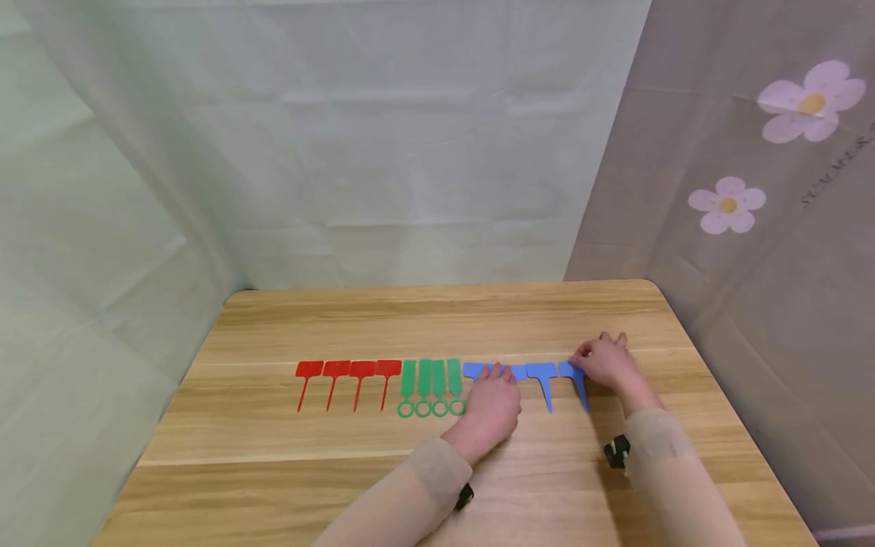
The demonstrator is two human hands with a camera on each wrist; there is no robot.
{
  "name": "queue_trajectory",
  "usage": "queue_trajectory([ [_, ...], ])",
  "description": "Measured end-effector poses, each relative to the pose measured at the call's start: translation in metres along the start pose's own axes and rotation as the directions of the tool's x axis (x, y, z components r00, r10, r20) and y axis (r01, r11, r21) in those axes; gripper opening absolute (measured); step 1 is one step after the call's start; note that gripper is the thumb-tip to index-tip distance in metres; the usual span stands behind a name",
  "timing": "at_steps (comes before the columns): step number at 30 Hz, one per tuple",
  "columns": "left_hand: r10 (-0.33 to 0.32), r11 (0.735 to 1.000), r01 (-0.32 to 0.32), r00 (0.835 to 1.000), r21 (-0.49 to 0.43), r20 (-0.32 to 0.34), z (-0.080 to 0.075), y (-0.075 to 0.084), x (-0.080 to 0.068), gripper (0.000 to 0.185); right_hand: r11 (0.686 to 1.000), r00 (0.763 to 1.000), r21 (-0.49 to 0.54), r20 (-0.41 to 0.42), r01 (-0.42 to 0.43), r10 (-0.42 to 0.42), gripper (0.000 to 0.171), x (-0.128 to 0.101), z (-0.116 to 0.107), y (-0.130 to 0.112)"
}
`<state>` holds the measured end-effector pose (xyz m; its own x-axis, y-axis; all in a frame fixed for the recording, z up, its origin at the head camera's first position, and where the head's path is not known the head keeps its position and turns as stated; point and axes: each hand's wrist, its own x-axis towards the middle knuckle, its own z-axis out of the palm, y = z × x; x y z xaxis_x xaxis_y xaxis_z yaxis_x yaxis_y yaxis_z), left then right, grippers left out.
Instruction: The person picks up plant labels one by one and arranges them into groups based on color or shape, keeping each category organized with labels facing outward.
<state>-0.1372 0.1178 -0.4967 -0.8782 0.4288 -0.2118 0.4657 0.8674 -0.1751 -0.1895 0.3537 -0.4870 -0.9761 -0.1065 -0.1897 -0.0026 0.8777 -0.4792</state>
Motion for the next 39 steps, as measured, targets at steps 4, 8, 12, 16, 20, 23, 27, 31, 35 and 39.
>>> queue_trajectory([
  [4,0.004,1.000,-0.004,1.000,0.004,-0.013,0.0004,0.0004,-0.0005,0.048,1.000,1.000,-0.010,-0.002,-0.009,0.009,0.026,0.0013,0.0022,0.0005],
  [8,0.009,1.000,-0.008,0.999,0.017,-0.036,0.0012,-0.0002,-0.0008,0.047,1.000,1.000,-0.021,0.002,-0.012,0.012,0.025,0.0023,0.0036,0.0014],
  [12,0.009,1.000,-0.008,0.999,0.015,-0.043,0.0006,-0.0007,-0.0013,0.048,0.999,1.000,-0.034,0.001,-0.009,0.009,0.025,0.0016,0.0027,0.0011],
  [16,0.009,1.000,-0.009,0.999,0.002,-0.045,0.0002,-0.0007,-0.0016,0.050,0.999,1.000,-0.039,-0.002,-0.010,0.010,0.025,-0.0004,0.0013,0.0000],
  [20,0.006,1.000,-0.006,0.999,-0.005,-0.049,0.0012,-0.0004,-0.0008,0.051,0.999,1.000,-0.034,-0.008,-0.004,0.004,0.026,-0.0031,0.0004,-0.0020],
  [23,0.003,1.000,-0.004,0.999,-0.010,-0.054,0.0019,-0.0001,-0.0003,0.052,0.999,1.000,-0.033,-0.017,0.003,-0.004,0.027,-0.0049,-0.0002,-0.0036],
  [27,0.007,1.000,-0.008,0.998,-0.011,-0.065,0.0028,-0.0006,-0.0004,0.052,1.000,1.000,-0.027,-0.024,0.010,-0.011,0.027,-0.0058,0.0001,-0.0047],
  [31,0.011,1.000,-0.012,0.998,-0.016,-0.066,0.0031,-0.0020,-0.0010,0.055,1.000,1.000,-0.007,-0.014,0.019,-0.019,0.026,-0.0063,-0.0001,-0.0048],
  [35,0.009,0.999,-0.011,0.998,-0.030,-0.070,0.0027,-0.0037,-0.0024,0.060,0.999,0.999,0.036,0.003,0.035,-0.035,0.024,-0.0072,-0.0015,-0.0027],
  [39,0.008,0.998,-0.013,0.996,-0.056,-0.093,0.0037,-0.0050,-0.0034,0.058,0.997,0.999,0.070,0.017,0.041,-0.042,0.025,-0.0071,-0.0031,-0.0007],
])
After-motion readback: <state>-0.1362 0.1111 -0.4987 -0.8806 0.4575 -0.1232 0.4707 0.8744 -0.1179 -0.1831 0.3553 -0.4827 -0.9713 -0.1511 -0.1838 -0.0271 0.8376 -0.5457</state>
